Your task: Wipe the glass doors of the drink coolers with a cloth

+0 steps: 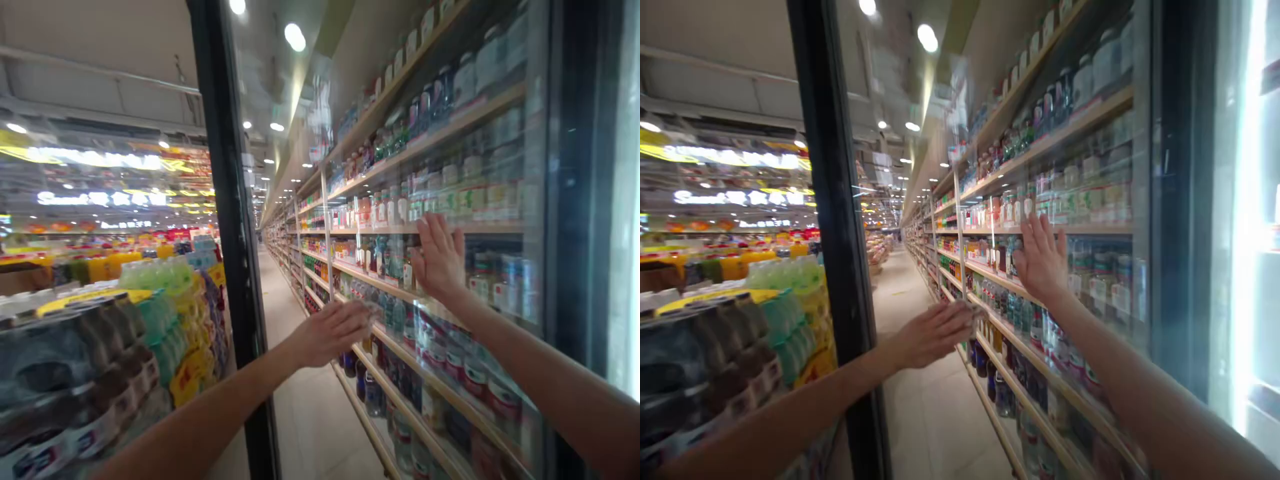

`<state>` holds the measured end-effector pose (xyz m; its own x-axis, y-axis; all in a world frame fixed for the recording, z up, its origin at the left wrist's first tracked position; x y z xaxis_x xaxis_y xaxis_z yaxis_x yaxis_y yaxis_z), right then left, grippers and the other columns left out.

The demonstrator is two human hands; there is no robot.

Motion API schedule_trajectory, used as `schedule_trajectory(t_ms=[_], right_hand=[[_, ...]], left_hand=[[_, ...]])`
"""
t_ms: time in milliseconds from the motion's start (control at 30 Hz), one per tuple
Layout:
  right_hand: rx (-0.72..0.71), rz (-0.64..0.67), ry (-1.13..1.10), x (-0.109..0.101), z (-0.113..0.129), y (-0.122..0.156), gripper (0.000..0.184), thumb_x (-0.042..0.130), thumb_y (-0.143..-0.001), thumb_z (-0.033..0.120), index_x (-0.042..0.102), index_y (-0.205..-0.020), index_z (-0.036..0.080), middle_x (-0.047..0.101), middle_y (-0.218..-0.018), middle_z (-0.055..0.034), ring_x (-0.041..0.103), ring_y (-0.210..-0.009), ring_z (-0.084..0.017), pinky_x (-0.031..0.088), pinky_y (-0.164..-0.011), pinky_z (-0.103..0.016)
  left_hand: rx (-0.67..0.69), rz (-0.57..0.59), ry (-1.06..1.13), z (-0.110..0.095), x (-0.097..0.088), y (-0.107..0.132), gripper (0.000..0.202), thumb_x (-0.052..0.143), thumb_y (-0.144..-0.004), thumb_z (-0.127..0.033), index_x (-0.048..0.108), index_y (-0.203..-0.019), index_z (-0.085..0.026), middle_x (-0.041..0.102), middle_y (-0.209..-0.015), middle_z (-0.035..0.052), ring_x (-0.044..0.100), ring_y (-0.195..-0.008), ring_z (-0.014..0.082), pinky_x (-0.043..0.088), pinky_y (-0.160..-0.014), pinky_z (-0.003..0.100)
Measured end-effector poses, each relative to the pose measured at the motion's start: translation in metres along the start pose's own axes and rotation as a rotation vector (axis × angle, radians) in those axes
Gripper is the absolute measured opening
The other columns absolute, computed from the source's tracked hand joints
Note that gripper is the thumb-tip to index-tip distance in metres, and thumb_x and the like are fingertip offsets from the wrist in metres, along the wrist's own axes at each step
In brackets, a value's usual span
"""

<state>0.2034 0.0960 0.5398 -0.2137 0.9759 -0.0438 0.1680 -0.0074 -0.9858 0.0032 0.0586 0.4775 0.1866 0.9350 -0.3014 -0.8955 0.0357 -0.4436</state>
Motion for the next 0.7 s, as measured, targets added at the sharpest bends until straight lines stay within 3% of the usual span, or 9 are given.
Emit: schedule_trajectory(t_ms=[67, 167, 233, 400, 467, 533, 600, 633, 700], right_hand=[[-0.019, -0.030, 0.007, -0.002, 0.002, 0.001, 0.061, 0.037, -0.089, 0.035, 0.017, -0.144, 0.019, 0.032, -0.146, -0.0117, 0.023, -0.137, -0.024, 0.019, -0.109, -0.051], [-0.038, -0.056, 0.016, -0.003, 0.003, 0.002, 0.061, 0.037, -0.089, 0.033, 0.016, -0.144, 0.020, 0.034, -0.145, -0.0116, 0.023, -0.137, -0.024, 0.019, -0.109, -0.050], [-0.035, -0.052, 0.015, -0.002, 0.003, 0.002, 0.061, 0.037, -0.089, 0.032, 0.016, -0.144, 0.021, 0.033, -0.146, -0.0110, 0.023, -0.137, -0.024, 0.019, -0.109, -0.050], [-0.040, -0.048, -0.003, 0.000, 0.003, 0.003, 0.061, 0.039, -0.088, 0.031, 0.018, -0.144, 0.021, 0.031, -0.146, -0.0112, 0.022, -0.138, -0.023, 0.018, -0.110, -0.050], [-0.042, -0.050, 0.000, -0.001, 0.003, 0.003, 0.060, 0.039, -0.088, 0.029, 0.019, -0.144, 0.020, 0.033, -0.145, -0.0120, 0.023, -0.138, -0.023, 0.018, -0.109, -0.050], [-0.034, -0.045, -0.002, -0.001, 0.004, 0.003, 0.059, 0.038, -0.088, 0.029, 0.020, -0.143, 0.020, 0.034, -0.145, -0.0117, 0.023, -0.137, -0.023, 0.018, -0.109, -0.050], [-0.020, -0.030, -0.014, -0.001, 0.003, 0.003, 0.058, 0.037, -0.088, 0.029, 0.020, -0.143, 0.020, 0.034, -0.145, -0.0107, 0.022, -0.138, -0.023, 0.018, -0.110, -0.050], [-0.011, -0.020, -0.020, -0.001, 0.003, 0.002, 0.058, 0.037, -0.088, 0.029, 0.020, -0.143, 0.021, 0.033, -0.146, -0.0101, 0.022, -0.138, -0.023, 0.018, -0.110, -0.050], [0.003, -0.002, -0.024, 0.000, 0.002, 0.002, 0.058, 0.036, -0.088, 0.029, 0.021, -0.143, 0.021, 0.032, -0.146, -0.0094, 0.021, -0.138, -0.022, 0.017, -0.110, -0.049]], left_hand=[[-0.014, 0.028, -0.046, 0.002, 0.006, 0.007, 0.039, 0.040, -0.089, -0.027, 0.042, -0.128, -0.026, 0.039, -0.142, -0.0009, 0.011, -0.139, 0.0192, 0.022, -0.111, 0.037], [-0.524, -0.122, -0.159, 0.077, -0.017, 0.017, 0.044, 0.039, -0.089, -0.021, 0.036, -0.133, -0.022, 0.035, -0.144, 0.0071, 0.008, -0.140, 0.0208, 0.021, -0.111, 0.046], [-0.674, -0.173, -0.156, 0.091, -0.021, 0.026, 0.048, 0.040, -0.089, -0.025, 0.032, -0.136, -0.019, 0.028, -0.147, 0.0106, 0.004, -0.139, 0.0230, 0.023, -0.110, 0.049], [0.040, 0.044, -0.009, -0.010, 0.010, 0.023, 0.045, 0.043, -0.087, -0.029, 0.041, -0.131, -0.033, 0.025, -0.148, -0.0049, 0.016, -0.138, 0.0161, 0.022, -0.113, 0.033], [-0.047, 0.048, -0.039, 0.004, 0.008, 0.023, 0.044, 0.043, -0.087, -0.028, 0.042, -0.131, -0.032, 0.026, -0.148, -0.0029, 0.016, -0.138, 0.0157, 0.019, -0.114, 0.034], [-0.364, -0.036, -0.105, 0.047, -0.005, 0.025, 0.044, 0.043, -0.087, -0.027, 0.041, -0.132, -0.026, 0.028, -0.147, 0.0044, 0.010, -0.139, 0.0190, 0.018, -0.113, 0.042], [-0.541, -0.101, -0.123, 0.062, -0.010, 0.030, 0.042, 0.044, -0.087, -0.025, 0.043, -0.129, -0.022, 0.029, -0.146, 0.0088, 0.006, -0.139, 0.0219, 0.021, -0.111, 0.046], [-0.498, -0.094, -0.094, 0.050, -0.006, 0.030, 0.041, 0.045, -0.087, -0.024, 0.045, -0.127, -0.022, 0.030, -0.146, 0.0084, 0.006, -0.139, 0.0228, 0.022, -0.110, 0.045], [-0.216, -0.012, 0.013, -0.006, 0.011, 0.030, 0.038, 0.045, -0.086, -0.024, 0.049, -0.124, -0.025, 0.029, -0.147, 0.0031, 0.009, -0.139, 0.0219, 0.023, -0.111, 0.040]])
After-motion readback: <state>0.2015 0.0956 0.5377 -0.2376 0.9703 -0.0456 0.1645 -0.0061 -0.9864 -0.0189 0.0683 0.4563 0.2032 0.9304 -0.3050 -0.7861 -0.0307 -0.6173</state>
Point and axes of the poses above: each hand's wrist, its own y-axis away from the middle knuckle, its own x-axis out of the palm, z = x × y, the point moved 8 cm from there along -y, towards the middle knuckle
